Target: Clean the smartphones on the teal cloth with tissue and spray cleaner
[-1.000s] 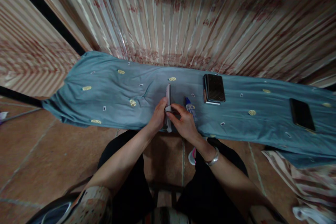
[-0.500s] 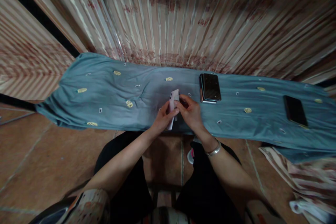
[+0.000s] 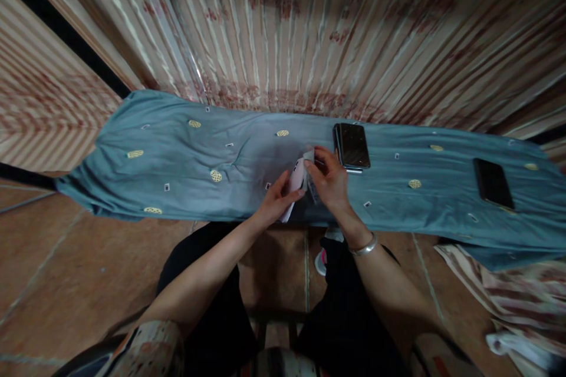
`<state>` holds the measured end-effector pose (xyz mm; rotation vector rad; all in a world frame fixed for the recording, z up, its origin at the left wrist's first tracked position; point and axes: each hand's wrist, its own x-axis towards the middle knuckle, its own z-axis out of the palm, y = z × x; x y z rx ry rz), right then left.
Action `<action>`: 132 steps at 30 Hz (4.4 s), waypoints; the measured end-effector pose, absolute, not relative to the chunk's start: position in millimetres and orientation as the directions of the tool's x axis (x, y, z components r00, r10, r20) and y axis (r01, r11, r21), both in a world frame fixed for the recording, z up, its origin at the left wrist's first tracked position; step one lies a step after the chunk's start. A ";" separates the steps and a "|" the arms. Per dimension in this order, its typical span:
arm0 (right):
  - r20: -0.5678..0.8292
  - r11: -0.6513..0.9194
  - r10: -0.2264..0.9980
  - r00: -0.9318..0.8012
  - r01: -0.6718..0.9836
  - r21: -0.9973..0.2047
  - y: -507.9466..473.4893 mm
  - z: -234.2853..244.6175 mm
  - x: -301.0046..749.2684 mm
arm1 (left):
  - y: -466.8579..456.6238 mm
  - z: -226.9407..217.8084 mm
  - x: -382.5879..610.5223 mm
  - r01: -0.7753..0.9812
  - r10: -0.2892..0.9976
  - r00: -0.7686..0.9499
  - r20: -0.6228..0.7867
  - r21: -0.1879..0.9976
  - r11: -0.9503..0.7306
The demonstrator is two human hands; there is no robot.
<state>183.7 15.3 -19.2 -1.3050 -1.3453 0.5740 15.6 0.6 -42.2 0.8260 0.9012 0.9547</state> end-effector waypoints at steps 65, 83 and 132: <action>0.198 0.243 0.970 -0.143 0.477 -0.845 -37.6 -43.3 137.0 | 35.0 -0.2 -3.0 -0.659 0.917 0.066 -0.393 0.673 0.336; 0.591 0.542 0.779 -0.210 0.701 -0.464 -30.0 -12.6 156.1 | 37.7 -3.7 -6.6 -0.636 0.892 0.179 -0.415 0.643 0.427; 0.488 0.402 0.851 -0.193 0.837 -0.371 20.4 -31.7 168.3 | -18.3 -1.4 9.7 -0.489 0.723 0.407 -0.559 0.536 0.689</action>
